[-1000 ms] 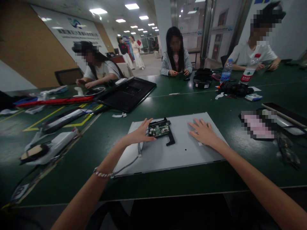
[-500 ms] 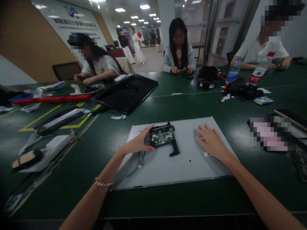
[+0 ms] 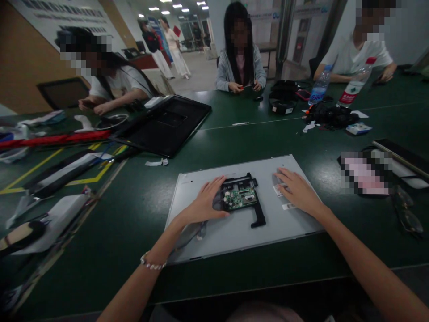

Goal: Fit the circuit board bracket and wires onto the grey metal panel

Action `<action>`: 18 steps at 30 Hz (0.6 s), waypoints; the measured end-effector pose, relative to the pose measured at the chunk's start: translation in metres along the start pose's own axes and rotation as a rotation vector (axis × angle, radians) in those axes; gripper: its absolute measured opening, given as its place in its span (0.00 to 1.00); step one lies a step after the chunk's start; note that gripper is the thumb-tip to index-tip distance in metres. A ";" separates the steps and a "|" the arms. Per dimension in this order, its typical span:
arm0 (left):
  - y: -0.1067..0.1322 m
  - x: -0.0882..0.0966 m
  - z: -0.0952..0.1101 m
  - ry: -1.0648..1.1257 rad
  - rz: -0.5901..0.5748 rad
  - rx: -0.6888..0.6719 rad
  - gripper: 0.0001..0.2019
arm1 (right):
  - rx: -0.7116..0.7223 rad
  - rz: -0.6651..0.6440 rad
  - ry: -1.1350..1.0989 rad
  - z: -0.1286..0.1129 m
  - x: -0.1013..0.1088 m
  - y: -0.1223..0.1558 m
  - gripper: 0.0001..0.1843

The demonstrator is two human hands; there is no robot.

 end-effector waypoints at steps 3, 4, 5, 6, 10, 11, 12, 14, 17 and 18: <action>-0.001 -0.002 0.002 -0.040 -0.001 0.005 0.58 | 0.023 0.004 0.046 -0.004 0.000 0.000 0.27; -0.002 -0.002 0.002 -0.051 -0.003 0.007 0.58 | 0.025 0.009 0.057 -0.005 0.000 0.000 0.27; -0.002 -0.002 0.003 -0.061 -0.004 0.008 0.59 | 0.027 0.010 0.068 -0.006 0.000 0.000 0.27; -0.002 -0.002 0.004 -0.070 -0.004 0.007 0.59 | 0.026 0.013 0.079 -0.006 0.000 0.000 0.26; -0.004 -0.004 0.010 -0.095 -0.003 0.008 0.58 | 0.023 0.011 0.110 -0.007 -0.001 0.000 0.26; -0.004 -0.005 0.012 -0.101 -0.006 0.008 0.57 | 0.023 0.012 0.111 -0.006 -0.002 0.000 0.26; -0.004 -0.006 0.015 -0.106 -0.009 0.005 0.57 | 0.025 0.015 0.112 -0.006 -0.002 0.000 0.26; -0.005 -0.008 0.020 -0.114 -0.012 -0.005 0.57 | 0.029 0.020 0.114 -0.005 -0.003 0.000 0.26; -0.005 -0.009 0.024 -0.118 -0.018 -0.016 0.57 | 0.019 0.016 0.132 -0.004 -0.003 0.001 0.26; -0.005 -0.009 0.025 -0.119 -0.019 -0.015 0.57 | 0.012 0.014 0.141 -0.004 -0.003 0.001 0.27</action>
Point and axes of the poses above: each hand's wrist, its own y-axis away from the middle knuckle, its own x-axis out of the back of the hand, z = x × y, the point moved 2 cm from there along -y, towards the middle knuckle, and after that the axes turned 9 degrees about -x, right-handed, at the moved point
